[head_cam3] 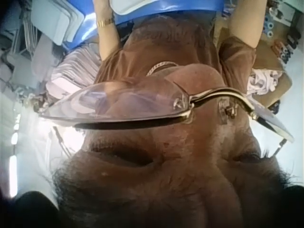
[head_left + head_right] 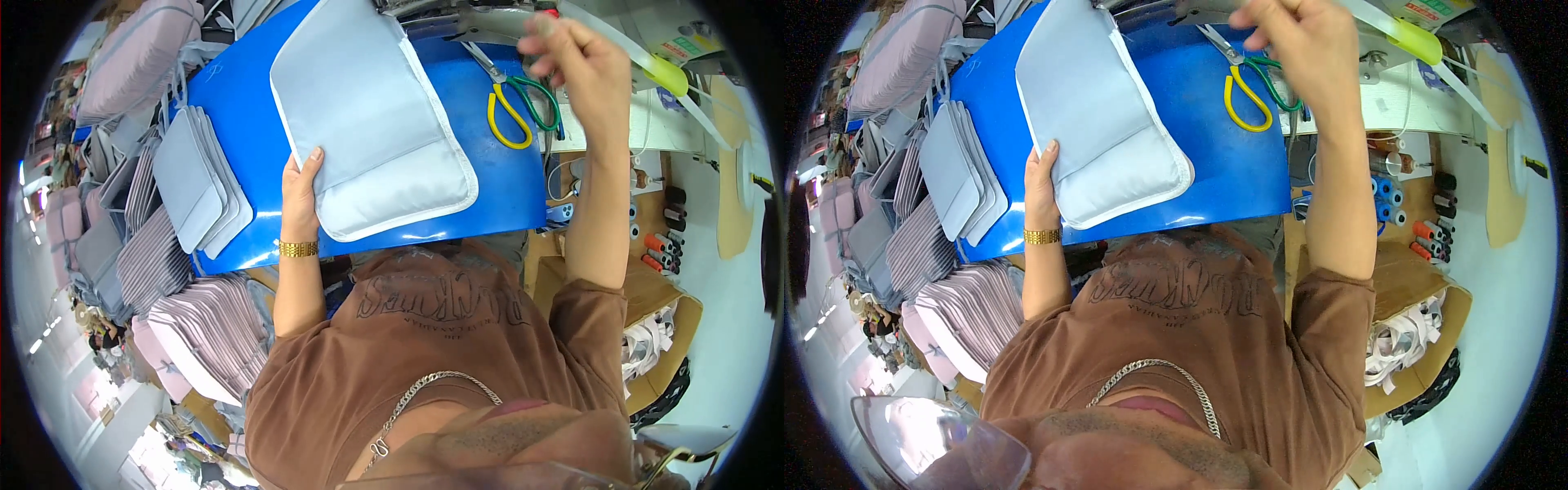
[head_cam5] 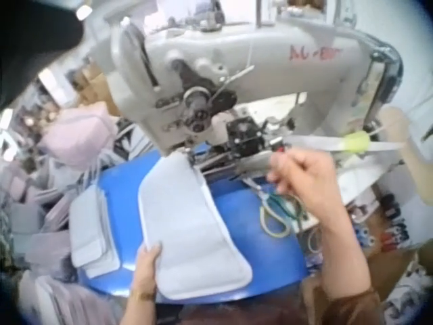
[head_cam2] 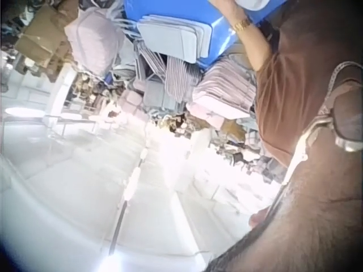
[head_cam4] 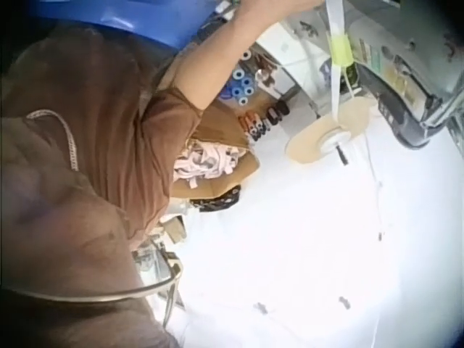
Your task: Attaching fabric straps to leather panels using an industrial sewing machine.
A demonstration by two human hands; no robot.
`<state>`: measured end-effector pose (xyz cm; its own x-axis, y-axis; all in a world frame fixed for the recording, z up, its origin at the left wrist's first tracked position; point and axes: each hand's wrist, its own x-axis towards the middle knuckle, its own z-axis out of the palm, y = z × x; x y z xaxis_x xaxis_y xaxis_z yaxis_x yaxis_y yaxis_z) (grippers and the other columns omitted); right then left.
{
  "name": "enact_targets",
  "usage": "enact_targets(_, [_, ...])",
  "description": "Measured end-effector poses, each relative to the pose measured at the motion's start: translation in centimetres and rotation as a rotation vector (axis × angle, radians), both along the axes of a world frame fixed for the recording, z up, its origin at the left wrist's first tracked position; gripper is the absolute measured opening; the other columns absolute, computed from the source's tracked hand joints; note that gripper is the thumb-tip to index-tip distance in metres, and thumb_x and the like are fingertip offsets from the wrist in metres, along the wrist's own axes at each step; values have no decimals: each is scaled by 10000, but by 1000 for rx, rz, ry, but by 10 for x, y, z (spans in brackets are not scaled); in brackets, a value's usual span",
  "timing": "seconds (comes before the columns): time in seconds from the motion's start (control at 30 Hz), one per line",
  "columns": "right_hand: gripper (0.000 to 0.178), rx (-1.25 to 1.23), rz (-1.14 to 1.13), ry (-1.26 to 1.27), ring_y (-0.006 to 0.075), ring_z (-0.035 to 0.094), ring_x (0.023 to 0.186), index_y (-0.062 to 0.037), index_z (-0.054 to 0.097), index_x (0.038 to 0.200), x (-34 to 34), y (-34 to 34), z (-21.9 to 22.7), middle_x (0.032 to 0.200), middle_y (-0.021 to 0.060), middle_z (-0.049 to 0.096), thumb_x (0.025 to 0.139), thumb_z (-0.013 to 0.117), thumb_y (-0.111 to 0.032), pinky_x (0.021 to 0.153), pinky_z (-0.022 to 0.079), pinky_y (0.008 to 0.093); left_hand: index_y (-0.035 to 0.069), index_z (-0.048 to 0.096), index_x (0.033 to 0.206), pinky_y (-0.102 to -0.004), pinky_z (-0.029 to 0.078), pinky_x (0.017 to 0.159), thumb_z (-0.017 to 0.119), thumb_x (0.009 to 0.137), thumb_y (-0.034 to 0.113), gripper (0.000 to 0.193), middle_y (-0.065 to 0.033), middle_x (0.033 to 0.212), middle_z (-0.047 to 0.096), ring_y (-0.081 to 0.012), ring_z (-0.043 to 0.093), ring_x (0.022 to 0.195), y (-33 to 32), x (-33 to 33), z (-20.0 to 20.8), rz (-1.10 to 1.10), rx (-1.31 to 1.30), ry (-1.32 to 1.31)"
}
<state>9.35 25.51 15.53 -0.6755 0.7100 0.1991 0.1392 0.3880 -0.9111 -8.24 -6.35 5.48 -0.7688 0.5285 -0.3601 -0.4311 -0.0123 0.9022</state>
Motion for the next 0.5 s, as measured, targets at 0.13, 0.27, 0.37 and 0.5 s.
enact_targets(0.13, [280, -25, -104, -36, 22, 552, 641, -53, 753, 991, 3, 9, 2, 771, -2, 696, 940, 659, -311, 548, 388, 177, -19, 533, 1270, -316, 519, 902, 669, 928, 155, 407, -127, 1181, 646, -178, 637, 1036, 5, -3, -1, -27, 59, -17])
enact_targets(0.27, [211, -90, 156, 119, 38, 568, 675, -42, 749, 1007, -10, -36, -18, 760, 2, 675, 905, 693, -218, 603, 455, 202, -19, 533, 1271, -314, 524, 894, 671, 927, 151, 408, -124, 1180, 649, -178, 644, 1025, 5, -1, -1, -18, 81, -11])
enact_targets(0.37, [318, -70, 209, 47, 47, 537, 654, 3, 712, 1076, -30, -65, -28, 726, -25, 632, 867, 749, -233, 619, 450, 206, -17, 538, 1271, -311, 525, 890, 670, 927, 149, 404, -122, 1178, 651, -174, 647, 1018, 8, 1, 6, -10, 66, -10])
enact_targets(0.5, [344, -276, 362, 166, 42, 556, 684, 14, 669, 1168, -58, -66, -45, 770, -23, 651, 918, 689, -221, 634, 455, 205, -17, 543, 1265, -307, 524, 885, 666, 928, 148, 395, -122, 1169, 655, -167, 644, 1019, 4, 2, 15, 8, 80, 18])
